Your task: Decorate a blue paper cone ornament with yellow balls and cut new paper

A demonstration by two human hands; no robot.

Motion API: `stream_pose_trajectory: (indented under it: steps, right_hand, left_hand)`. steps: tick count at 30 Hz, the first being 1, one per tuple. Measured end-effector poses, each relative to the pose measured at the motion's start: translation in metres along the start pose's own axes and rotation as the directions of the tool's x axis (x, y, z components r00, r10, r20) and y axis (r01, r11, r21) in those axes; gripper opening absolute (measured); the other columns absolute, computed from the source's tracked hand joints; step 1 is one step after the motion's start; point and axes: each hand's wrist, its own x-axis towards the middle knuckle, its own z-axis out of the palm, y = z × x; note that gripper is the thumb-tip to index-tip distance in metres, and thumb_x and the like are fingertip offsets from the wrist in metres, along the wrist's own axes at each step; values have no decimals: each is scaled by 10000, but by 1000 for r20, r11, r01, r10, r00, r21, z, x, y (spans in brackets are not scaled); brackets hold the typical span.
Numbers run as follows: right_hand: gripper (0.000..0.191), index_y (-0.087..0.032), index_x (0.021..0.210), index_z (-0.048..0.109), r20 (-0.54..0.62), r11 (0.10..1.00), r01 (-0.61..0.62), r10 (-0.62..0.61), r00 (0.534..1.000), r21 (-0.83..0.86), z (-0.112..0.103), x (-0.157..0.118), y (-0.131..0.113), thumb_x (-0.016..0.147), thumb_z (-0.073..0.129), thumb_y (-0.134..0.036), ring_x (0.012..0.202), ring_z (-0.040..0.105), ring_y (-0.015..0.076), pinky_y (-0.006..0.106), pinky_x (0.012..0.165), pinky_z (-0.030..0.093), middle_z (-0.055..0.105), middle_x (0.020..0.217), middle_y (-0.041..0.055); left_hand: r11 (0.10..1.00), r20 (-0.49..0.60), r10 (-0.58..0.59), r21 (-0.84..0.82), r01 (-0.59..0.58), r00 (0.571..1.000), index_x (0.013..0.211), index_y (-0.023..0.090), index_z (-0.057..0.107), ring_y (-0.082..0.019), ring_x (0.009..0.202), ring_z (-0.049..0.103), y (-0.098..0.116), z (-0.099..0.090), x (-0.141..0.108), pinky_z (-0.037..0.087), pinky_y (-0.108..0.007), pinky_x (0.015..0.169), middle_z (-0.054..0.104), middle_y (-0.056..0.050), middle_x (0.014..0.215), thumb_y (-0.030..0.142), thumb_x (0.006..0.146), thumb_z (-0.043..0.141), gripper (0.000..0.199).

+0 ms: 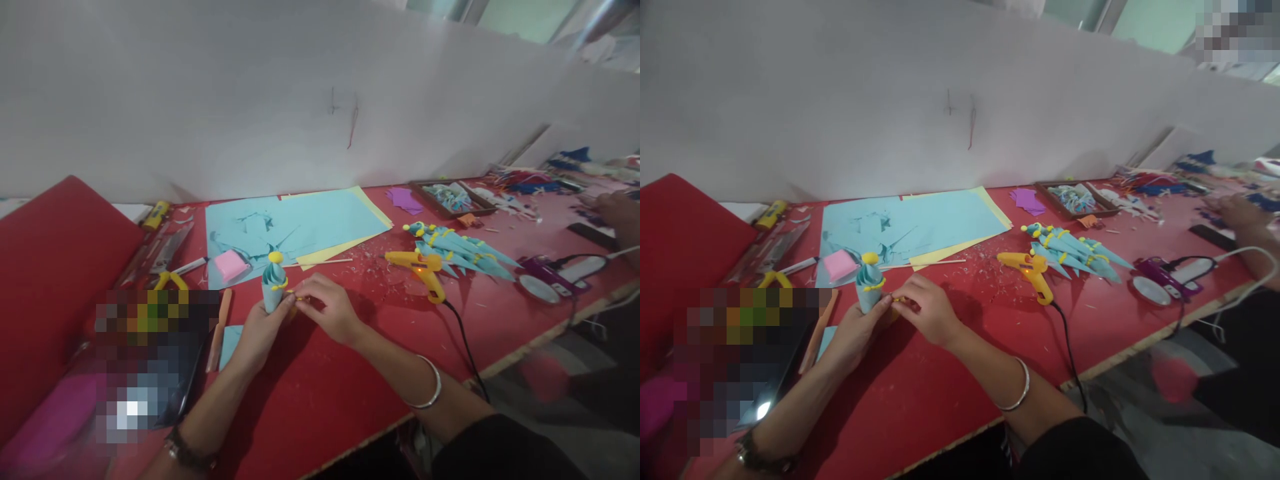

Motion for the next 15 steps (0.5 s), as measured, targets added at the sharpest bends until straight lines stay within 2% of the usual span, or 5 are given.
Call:
stream_pose_trajectory:
  steps: [6,9,11,13,15]
  right_hand:
    - [139,-182,749,569,4,999,18,-18,1000,28,0,0,-1,816,469,-253,720,510,130,274,681,423,565,737,25]
    - [124,-189,722,560,-84,965,-105,129,988,240,1,1,-4,784,506,-281,681,526,119,262,637,437,570,718,13]
    - [126,-190,731,556,-132,891,-204,277,952,405,2,3,-5,769,515,-302,586,513,97,237,559,432,554,658,-7]
    - [142,-188,738,559,-147,822,-256,376,915,509,2,5,-5,769,504,-315,494,474,77,218,490,409,521,582,-30]
    - [156,-184,722,565,-150,785,-267,412,899,559,2,6,-3,769,497,-317,446,448,68,211,452,391,499,534,-42]
  left_hand:
    - [997,6,-30,-71,31,1000,657,130,572,-58,461,362,4,3,-2,302,-199,477,452,64,500,396,542,704,318]
    - [995,-74,-11,-104,4,997,593,137,530,-49,435,330,11,2,0,273,-187,437,391,80,462,384,511,718,321]
    - [987,-135,43,-148,-63,990,578,146,504,-36,403,269,15,0,1,229,-178,403,312,99,435,368,528,709,306]
    - [980,-142,85,-168,-109,986,591,147,504,-29,394,233,17,-3,2,200,-172,390,271,105,437,357,569,685,278]
    - [983,-111,72,-162,-89,991,596,143,510,-27,397,231,16,-3,1,189,-170,388,270,102,443,356,585,670,267]
